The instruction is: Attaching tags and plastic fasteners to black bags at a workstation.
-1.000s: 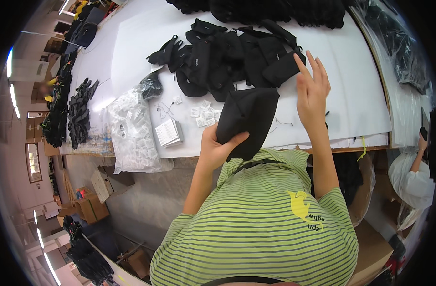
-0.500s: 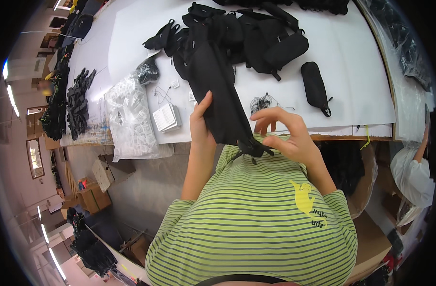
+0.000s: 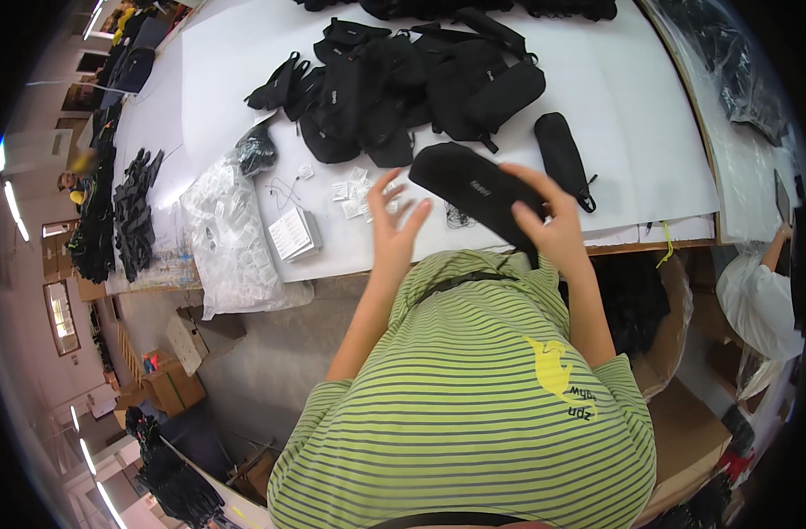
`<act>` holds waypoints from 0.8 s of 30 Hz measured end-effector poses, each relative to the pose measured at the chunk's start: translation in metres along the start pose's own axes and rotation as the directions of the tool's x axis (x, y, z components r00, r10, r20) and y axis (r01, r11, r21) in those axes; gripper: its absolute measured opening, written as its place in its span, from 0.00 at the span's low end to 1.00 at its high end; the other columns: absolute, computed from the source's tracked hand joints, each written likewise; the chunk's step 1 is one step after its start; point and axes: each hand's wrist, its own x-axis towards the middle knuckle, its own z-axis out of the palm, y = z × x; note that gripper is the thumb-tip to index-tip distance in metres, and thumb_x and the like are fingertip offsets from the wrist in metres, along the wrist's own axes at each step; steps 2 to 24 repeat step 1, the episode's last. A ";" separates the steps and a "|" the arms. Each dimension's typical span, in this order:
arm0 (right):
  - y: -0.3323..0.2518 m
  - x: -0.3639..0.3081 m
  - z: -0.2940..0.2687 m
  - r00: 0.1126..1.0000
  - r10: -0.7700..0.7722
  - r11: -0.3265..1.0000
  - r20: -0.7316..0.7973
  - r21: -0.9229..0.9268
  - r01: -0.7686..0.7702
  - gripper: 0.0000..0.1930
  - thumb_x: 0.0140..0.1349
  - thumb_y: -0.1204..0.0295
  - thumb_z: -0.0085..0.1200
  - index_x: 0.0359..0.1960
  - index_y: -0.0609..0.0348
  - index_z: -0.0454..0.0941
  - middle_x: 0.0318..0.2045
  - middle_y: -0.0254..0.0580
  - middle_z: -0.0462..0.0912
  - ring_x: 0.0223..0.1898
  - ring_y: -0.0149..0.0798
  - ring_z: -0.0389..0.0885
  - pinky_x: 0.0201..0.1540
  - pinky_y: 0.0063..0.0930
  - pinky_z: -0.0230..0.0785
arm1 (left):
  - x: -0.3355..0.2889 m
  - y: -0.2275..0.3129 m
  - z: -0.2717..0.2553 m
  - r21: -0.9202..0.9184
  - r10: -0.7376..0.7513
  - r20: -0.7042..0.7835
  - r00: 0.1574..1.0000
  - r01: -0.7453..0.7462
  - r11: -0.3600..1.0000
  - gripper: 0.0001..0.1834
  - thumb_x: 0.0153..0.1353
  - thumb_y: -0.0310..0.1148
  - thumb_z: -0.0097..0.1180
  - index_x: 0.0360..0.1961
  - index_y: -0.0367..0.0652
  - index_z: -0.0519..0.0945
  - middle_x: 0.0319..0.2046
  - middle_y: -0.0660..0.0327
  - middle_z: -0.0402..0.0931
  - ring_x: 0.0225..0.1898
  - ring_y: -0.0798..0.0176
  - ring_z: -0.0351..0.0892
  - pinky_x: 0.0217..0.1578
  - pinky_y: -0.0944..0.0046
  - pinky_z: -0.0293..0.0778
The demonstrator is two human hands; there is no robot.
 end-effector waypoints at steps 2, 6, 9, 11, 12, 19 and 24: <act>0.017 0.004 -0.012 0.997 -0.009 0.999 -0.073 0.038 0.012 0.27 0.50 0.83 0.48 0.56 0.55 0.74 0.50 0.48 0.78 0.51 0.47 0.78 0.56 0.29 0.66 | 0.005 -0.027 -0.020 0.168 0.051 -0.001 0.999 -0.050 0.985 0.33 0.59 0.42 0.60 0.62 0.49 0.60 0.60 0.61 0.56 0.58 0.53 0.62 0.56 0.51 0.67; 0.017 0.004 -0.012 0.997 -0.009 0.999 -0.073 0.038 0.012 0.27 0.50 0.83 0.48 0.56 0.55 0.74 0.50 0.48 0.78 0.51 0.47 0.78 0.56 0.29 0.66 | 0.005 -0.027 -0.020 0.168 0.051 -0.001 0.999 -0.050 0.985 0.33 0.59 0.42 0.60 0.62 0.49 0.60 0.60 0.61 0.56 0.58 0.53 0.62 0.56 0.51 0.67; 0.017 0.004 -0.012 0.997 -0.009 0.999 -0.073 0.038 0.012 0.27 0.50 0.83 0.48 0.56 0.55 0.74 0.50 0.48 0.78 0.51 0.47 0.78 0.56 0.29 0.66 | 0.005 -0.027 -0.020 0.168 0.051 -0.001 0.999 -0.050 0.985 0.33 0.59 0.42 0.60 0.62 0.49 0.60 0.60 0.61 0.56 0.58 0.53 0.62 0.56 0.51 0.67; 0.017 0.004 -0.012 0.997 -0.009 0.999 -0.073 0.038 0.012 0.27 0.50 0.83 0.48 0.56 0.55 0.74 0.50 0.48 0.78 0.51 0.47 0.78 0.56 0.29 0.66 | 0.005 -0.027 -0.020 0.168 0.051 -0.001 0.999 -0.050 0.985 0.33 0.59 0.42 0.60 0.62 0.49 0.60 0.60 0.61 0.56 0.58 0.53 0.62 0.56 0.51 0.67; 0.017 0.004 -0.012 0.997 -0.009 0.999 -0.073 0.038 0.012 0.27 0.50 0.83 0.48 0.56 0.55 0.74 0.50 0.48 0.78 0.51 0.47 0.78 0.56 0.29 0.66 | 0.005 -0.027 -0.020 0.168 0.051 -0.001 0.999 -0.050 0.985 0.33 0.59 0.42 0.60 0.62 0.49 0.60 0.60 0.61 0.56 0.58 0.53 0.62 0.56 0.51 0.67; 0.017 0.004 -0.012 0.997 -0.009 0.999 -0.073 0.038 0.012 0.27 0.50 0.83 0.48 0.56 0.55 0.74 0.50 0.48 0.78 0.51 0.47 0.78 0.56 0.29 0.66 | 0.005 -0.027 -0.020 0.168 0.051 -0.001 0.999 -0.050 0.985 0.33 0.59 0.42 0.60 0.62 0.49 0.60 0.60 0.61 0.56 0.58 0.53 0.62 0.56 0.51 0.67; 0.017 0.004 -0.012 0.997 -0.009 0.999 -0.073 0.038 0.012 0.27 0.50 0.83 0.48 0.56 0.55 0.74 0.50 0.48 0.78 0.51 0.47 0.78 0.56 0.29 0.66 | 0.005 -0.027 -0.020 0.168 0.051 -0.001 0.999 -0.050 0.985 0.33 0.59 0.42 0.60 0.62 0.49 0.60 0.60 0.61 0.56 0.58 0.53 0.62 0.56 0.51 0.67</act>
